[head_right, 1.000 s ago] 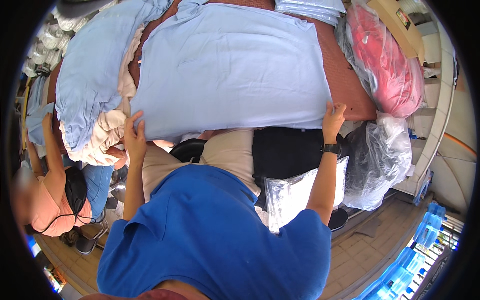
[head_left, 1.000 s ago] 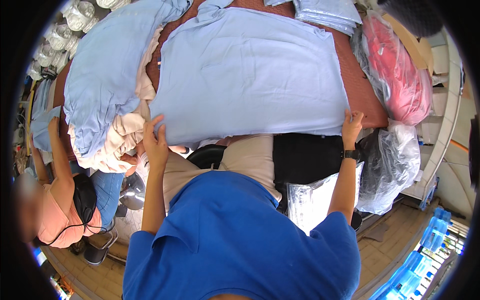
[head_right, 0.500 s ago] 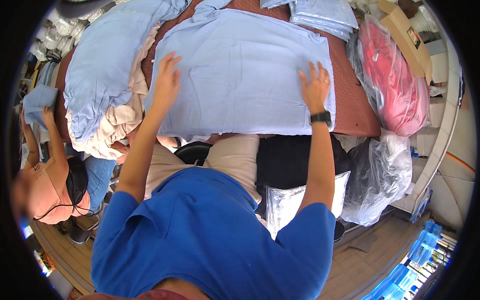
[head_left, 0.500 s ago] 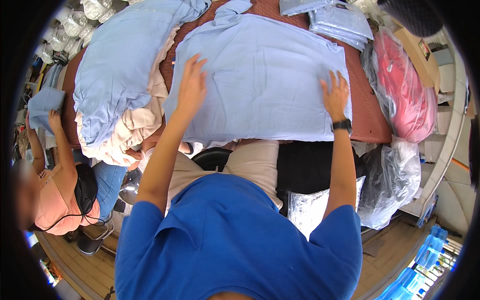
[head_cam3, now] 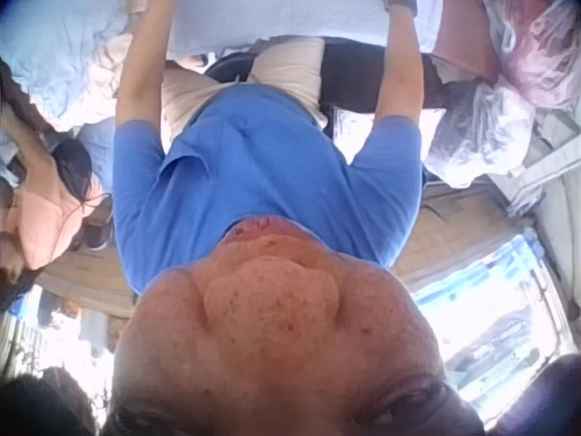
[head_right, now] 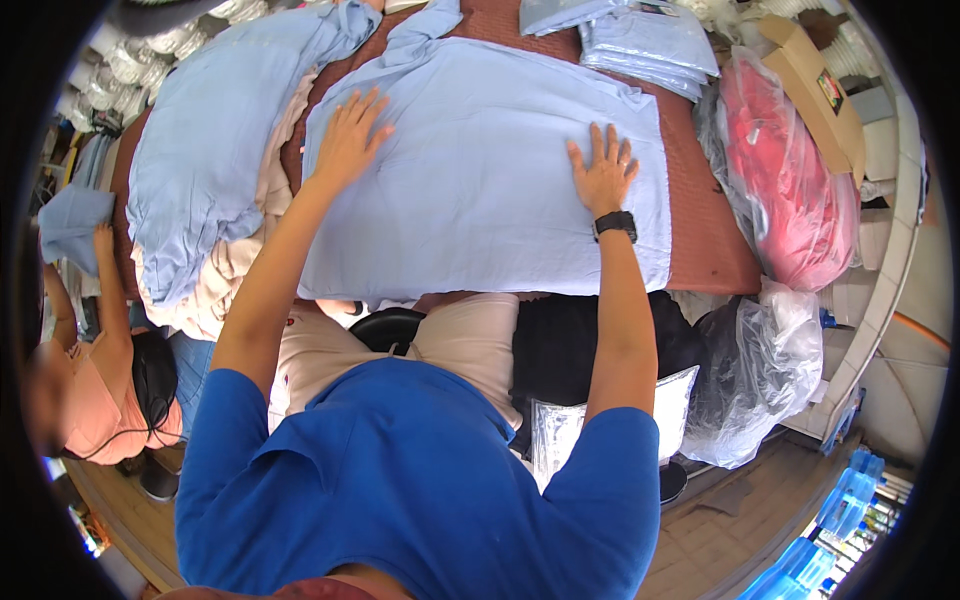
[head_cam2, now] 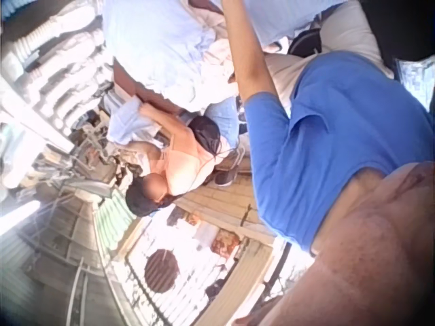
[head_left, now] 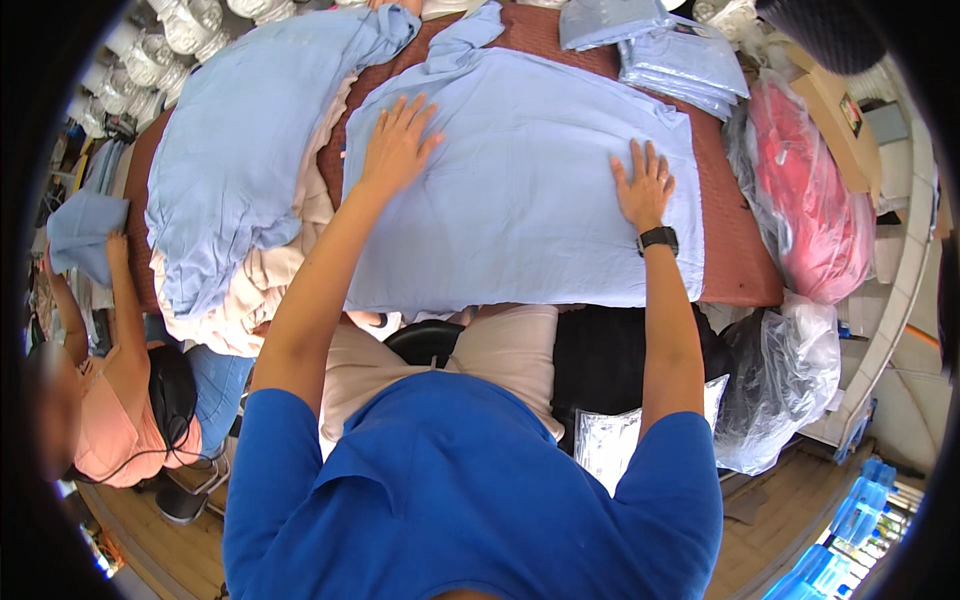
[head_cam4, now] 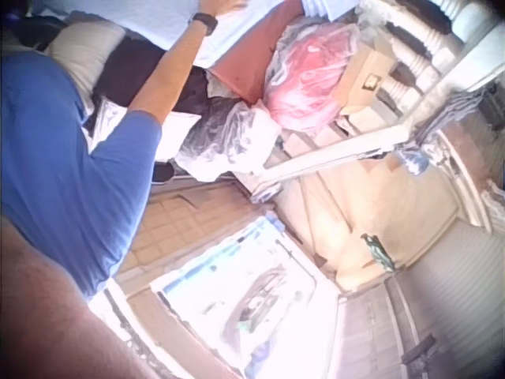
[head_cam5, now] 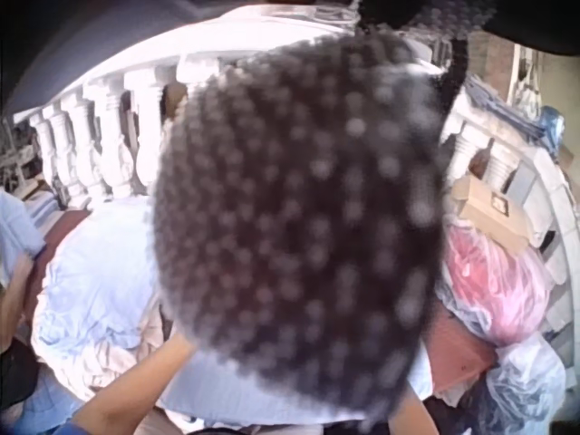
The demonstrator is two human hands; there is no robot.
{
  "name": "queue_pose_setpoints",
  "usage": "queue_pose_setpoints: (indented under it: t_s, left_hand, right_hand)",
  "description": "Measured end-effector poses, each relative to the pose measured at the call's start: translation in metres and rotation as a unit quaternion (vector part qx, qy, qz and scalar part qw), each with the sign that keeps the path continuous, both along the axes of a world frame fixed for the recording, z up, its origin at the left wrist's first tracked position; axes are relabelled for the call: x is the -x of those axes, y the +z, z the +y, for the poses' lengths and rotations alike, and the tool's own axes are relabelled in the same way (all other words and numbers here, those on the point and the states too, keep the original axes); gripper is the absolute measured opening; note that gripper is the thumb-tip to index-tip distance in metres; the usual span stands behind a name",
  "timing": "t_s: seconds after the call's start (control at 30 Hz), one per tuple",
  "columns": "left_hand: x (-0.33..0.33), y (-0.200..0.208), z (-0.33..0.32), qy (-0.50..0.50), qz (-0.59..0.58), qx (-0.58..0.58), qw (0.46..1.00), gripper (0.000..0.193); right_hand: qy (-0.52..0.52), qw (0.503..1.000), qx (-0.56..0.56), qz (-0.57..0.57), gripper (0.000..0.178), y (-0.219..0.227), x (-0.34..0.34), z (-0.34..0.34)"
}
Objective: The person packages a folded light blue shirt by placing it into a clear plastic bag, seals the bag, and then picks up another light blue shirt and spreads it out on the table to begin folding.
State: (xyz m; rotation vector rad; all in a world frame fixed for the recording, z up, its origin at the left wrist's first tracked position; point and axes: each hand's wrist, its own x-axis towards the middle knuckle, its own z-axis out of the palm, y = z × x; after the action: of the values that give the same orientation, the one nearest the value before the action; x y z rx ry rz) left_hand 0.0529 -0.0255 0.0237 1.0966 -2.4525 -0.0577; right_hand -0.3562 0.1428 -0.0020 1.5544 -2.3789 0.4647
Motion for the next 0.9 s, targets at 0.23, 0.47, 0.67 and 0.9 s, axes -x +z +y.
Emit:
queue_pose_setpoints:
  t_s: [0.23,0.47,0.67,0.9]
  left_hand:
    - [-0.005,-0.026,-0.002,0.043,-0.038,0.002,0.998,0.067]
    - [0.024,-0.025,0.011,0.055,-0.066,0.045,0.995,0.063]
    - [0.029,-0.03,0.03,0.028,-0.014,0.023,0.999,0.058]
    - [0.034,-0.024,0.037,0.03,-0.01,0.025,0.999,0.06]
  right_hand:
    - [-0.032,0.999,-0.024,-0.008,0.075,0.0,0.026,0.001]
    - [0.022,0.998,0.002,0.066,0.073,0.009,0.002,-0.012]
    - [0.079,0.995,-0.062,-0.026,0.069,0.01,-0.005,-0.04]
    - [-0.02,1.0,-0.025,0.002,0.073,-0.006,0.028,-0.033]
